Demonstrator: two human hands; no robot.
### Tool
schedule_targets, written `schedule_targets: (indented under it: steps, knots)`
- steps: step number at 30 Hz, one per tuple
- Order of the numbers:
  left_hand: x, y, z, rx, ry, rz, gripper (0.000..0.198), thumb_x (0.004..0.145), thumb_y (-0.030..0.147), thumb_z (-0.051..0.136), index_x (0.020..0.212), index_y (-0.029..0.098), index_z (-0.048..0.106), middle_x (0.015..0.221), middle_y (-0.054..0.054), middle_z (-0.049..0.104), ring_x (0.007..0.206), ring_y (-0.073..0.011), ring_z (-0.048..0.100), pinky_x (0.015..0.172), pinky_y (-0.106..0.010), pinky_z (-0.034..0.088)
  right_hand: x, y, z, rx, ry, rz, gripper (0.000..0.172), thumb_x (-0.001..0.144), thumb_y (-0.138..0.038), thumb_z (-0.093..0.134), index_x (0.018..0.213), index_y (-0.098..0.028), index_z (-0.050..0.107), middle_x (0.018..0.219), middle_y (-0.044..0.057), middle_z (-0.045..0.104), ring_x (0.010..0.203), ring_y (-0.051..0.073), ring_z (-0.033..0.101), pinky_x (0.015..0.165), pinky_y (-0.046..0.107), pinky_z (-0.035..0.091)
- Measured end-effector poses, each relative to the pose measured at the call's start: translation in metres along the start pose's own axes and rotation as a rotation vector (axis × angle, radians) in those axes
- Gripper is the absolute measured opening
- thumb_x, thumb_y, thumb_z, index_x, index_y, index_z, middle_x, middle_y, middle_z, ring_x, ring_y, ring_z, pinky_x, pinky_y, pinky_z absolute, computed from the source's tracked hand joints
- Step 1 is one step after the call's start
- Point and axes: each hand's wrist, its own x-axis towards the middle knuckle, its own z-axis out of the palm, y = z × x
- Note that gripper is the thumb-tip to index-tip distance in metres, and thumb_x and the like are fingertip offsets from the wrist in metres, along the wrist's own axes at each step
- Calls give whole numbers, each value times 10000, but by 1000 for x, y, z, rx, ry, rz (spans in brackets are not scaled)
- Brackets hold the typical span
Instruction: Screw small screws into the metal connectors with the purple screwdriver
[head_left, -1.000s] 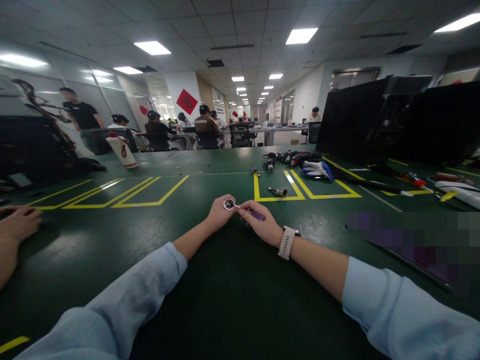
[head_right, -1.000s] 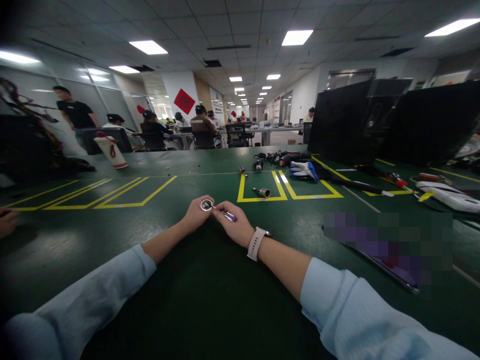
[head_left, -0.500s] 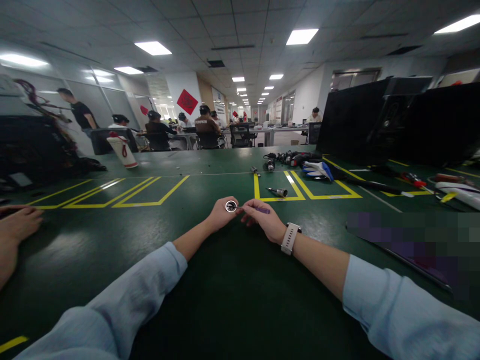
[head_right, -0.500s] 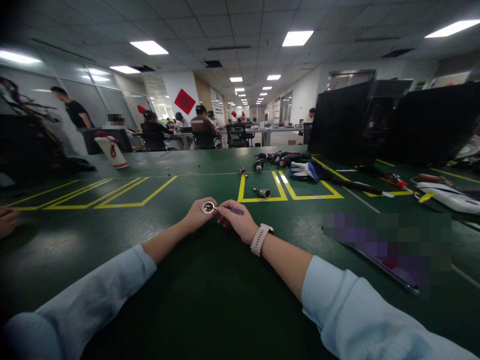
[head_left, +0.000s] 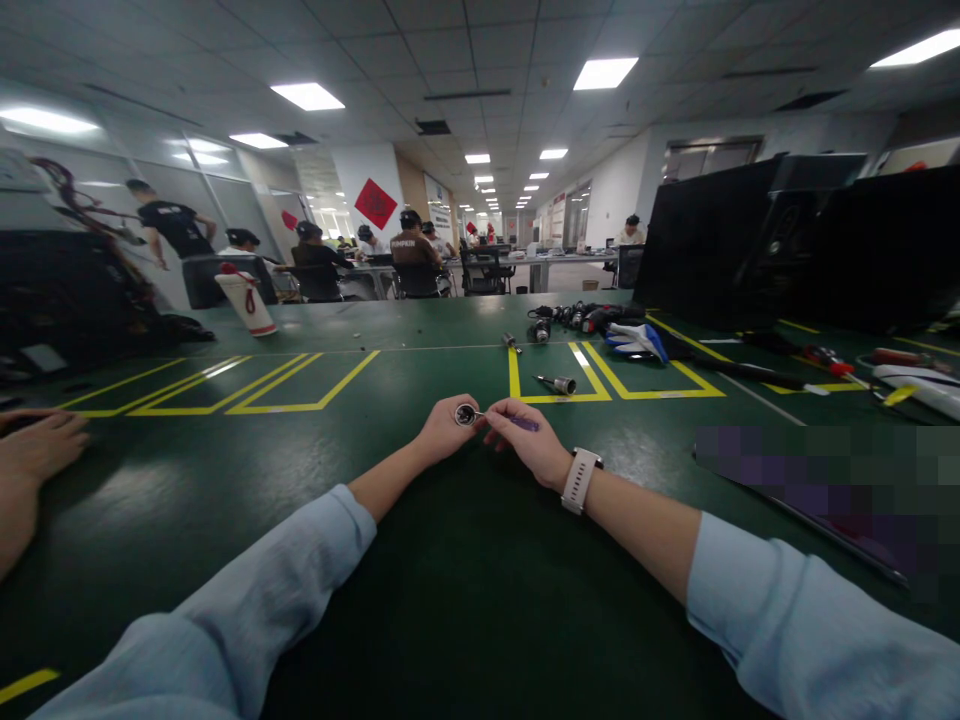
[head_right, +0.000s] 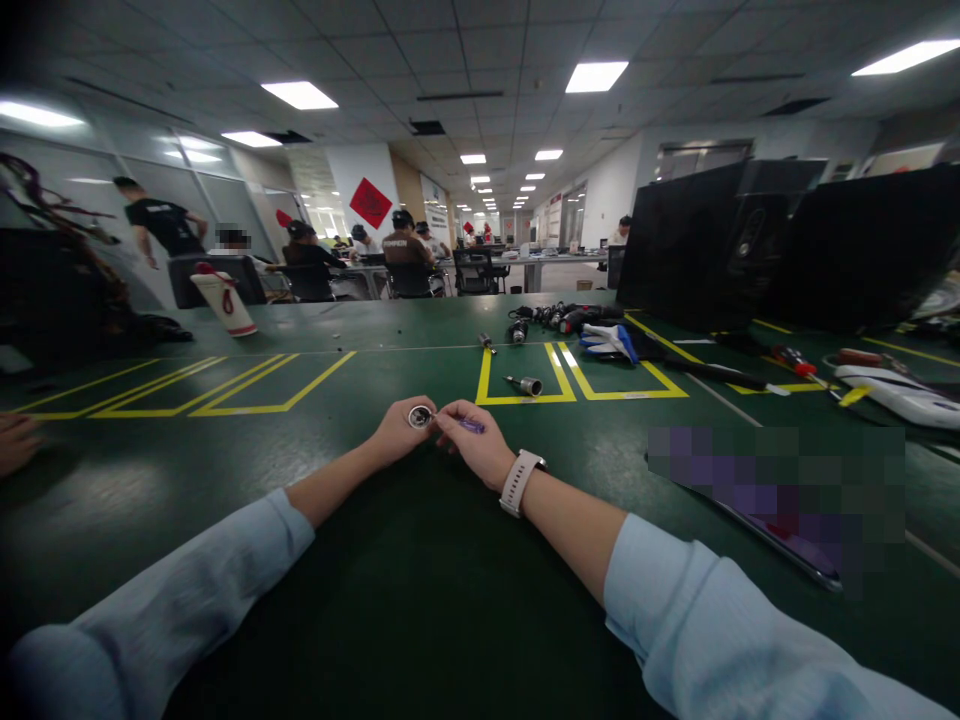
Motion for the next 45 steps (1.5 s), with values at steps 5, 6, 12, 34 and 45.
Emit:
schedule_targets:
  steps: [5,6,12,34,45]
  knots:
    - [0,0,0,-14,-9,-14,188,643,291,632,647,132,532,569,30,509,520,-88,453,483,-200,358,1,1,-1,91,4,52,177,743,-350,592,763,-175,569,810,20,628,657,125,570,564,261,420]
    - [0,1,0,-28,-7,-18,187,640,289,634,648,133,530,573,31,509,523,-87,453,485,-199,359,2,2,-2,126,1,66,180,735,-351,600,763,-176,568,811,20,632,657,127,573,564,261,420]
    - [0,2,0,-58,32,-8,212,619,303,652,634,137,521,568,37,494,532,-85,436,489,-195,349,5,5,-4,241,8,109,200,703,-358,630,751,-175,566,810,24,654,633,125,579,551,255,407]
    - [-11,25,4,189,-211,10,241,767,392,498,717,162,551,645,20,500,619,-129,463,562,-239,371,8,5,-15,462,192,216,205,668,-278,526,493,-176,493,370,-37,452,367,84,393,417,234,280]
    - [-56,75,16,601,-421,146,209,862,340,391,851,181,527,833,-27,538,765,-164,498,674,-288,404,-5,-14,-23,588,64,272,367,722,-262,436,393,-196,287,293,-58,210,311,72,174,381,240,135]
